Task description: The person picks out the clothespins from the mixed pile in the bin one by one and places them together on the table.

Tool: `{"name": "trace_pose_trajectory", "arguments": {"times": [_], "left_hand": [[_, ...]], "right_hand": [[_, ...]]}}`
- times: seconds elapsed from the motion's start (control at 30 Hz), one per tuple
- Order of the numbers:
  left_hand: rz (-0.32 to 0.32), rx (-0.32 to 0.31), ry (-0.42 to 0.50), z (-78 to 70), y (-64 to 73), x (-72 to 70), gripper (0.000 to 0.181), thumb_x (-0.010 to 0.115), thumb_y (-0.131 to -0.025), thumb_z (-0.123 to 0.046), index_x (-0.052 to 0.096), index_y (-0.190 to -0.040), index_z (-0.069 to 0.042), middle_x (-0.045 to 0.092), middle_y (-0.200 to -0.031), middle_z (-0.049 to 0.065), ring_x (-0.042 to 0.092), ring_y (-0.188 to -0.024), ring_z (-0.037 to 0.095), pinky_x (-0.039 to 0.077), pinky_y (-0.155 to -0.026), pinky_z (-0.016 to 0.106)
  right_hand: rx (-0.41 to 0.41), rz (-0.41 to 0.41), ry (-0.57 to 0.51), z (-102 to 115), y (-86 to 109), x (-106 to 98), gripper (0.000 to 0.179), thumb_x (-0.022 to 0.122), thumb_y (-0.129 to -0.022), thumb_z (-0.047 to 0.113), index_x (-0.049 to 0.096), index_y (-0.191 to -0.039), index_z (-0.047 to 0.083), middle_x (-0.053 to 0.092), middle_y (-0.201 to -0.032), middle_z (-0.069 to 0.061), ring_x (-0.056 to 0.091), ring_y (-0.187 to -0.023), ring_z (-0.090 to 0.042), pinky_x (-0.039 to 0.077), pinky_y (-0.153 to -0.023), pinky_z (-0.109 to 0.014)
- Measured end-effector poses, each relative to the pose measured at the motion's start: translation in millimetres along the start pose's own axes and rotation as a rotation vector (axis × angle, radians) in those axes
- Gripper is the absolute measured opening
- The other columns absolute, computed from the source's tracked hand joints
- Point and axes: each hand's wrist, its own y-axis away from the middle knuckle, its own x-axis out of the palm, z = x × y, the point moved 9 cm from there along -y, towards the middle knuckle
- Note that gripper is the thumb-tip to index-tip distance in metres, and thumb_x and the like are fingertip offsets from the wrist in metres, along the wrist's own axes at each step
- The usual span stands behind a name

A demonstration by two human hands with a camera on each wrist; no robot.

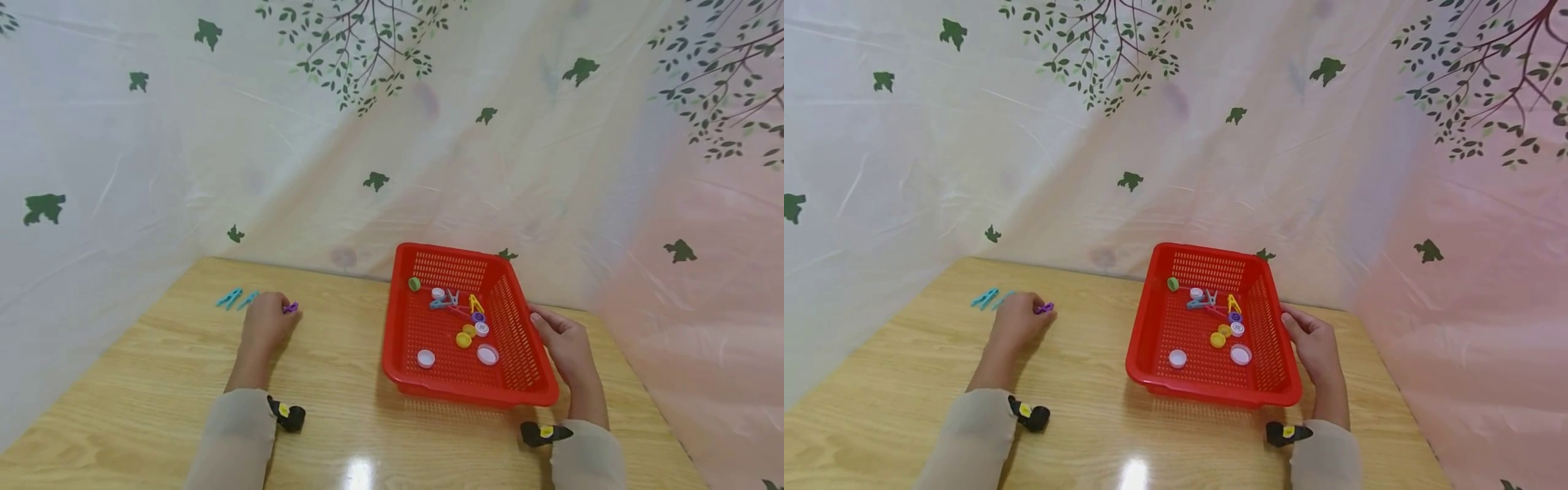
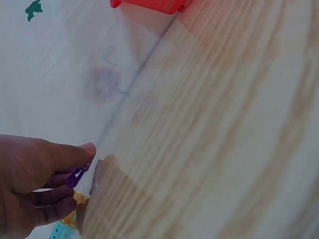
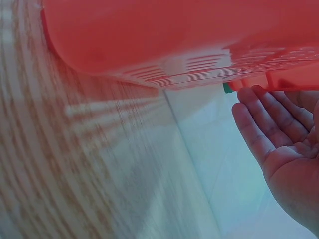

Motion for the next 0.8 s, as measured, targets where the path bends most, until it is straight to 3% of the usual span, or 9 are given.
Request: {"name": "trace_pose_trajectory", "arguments": {"times": [0.37, 0.57, 0.8], "left_hand": [[0.127, -0.01, -0.004, 0.7, 4.0, 6.1, 0.045, 0.077, -0.092, -0.021, 0.064, -0.118, 0.013, 0.067, -0.115, 0.03, 0.065, -0.104, 0.043, 0.051, -0.094, 0.056], [0.152, 0.042, -0.031, -0.8, 3.2, 4.2, 0.038, 0.079, -0.089, -0.017, 0.068, -0.112, 0.011, 0.069, -0.107, 0.025, 0.065, -0.095, 0.036, 0.053, -0.088, 0.053], [0.164, 0.006, -0.023, 5.0, 2.8, 6.1, 0.039, 0.078, -0.091, -0.018, 0.067, -0.114, 0.011, 0.068, -0.109, 0.025, 0.063, -0.094, 0.035, 0.052, -0.089, 0.052]], "right_hand": [[-0.01, 0.007, 0.01, 0.7, -0.8, -1.8, 0.06, 0.057, -0.102, 0.05, 0.054, -0.15, 0.014, 0.061, -0.142, -0.01, 0.065, -0.101, 0.001, 0.056, -0.083, -0.02], [-0.019, 0.004, 0.004, 1.2, -0.6, -3.1, 0.059, 0.056, -0.102, 0.05, 0.054, -0.149, 0.015, 0.063, -0.139, -0.006, 0.065, -0.103, -0.002, 0.056, -0.083, -0.021], [-0.02, 0.006, -0.005, 0.8, 0.1, -0.2, 0.06, 0.056, -0.102, 0.05, 0.054, -0.149, 0.014, 0.062, -0.141, -0.01, 0.065, -0.103, -0.002, 0.057, -0.084, -0.022]]}}
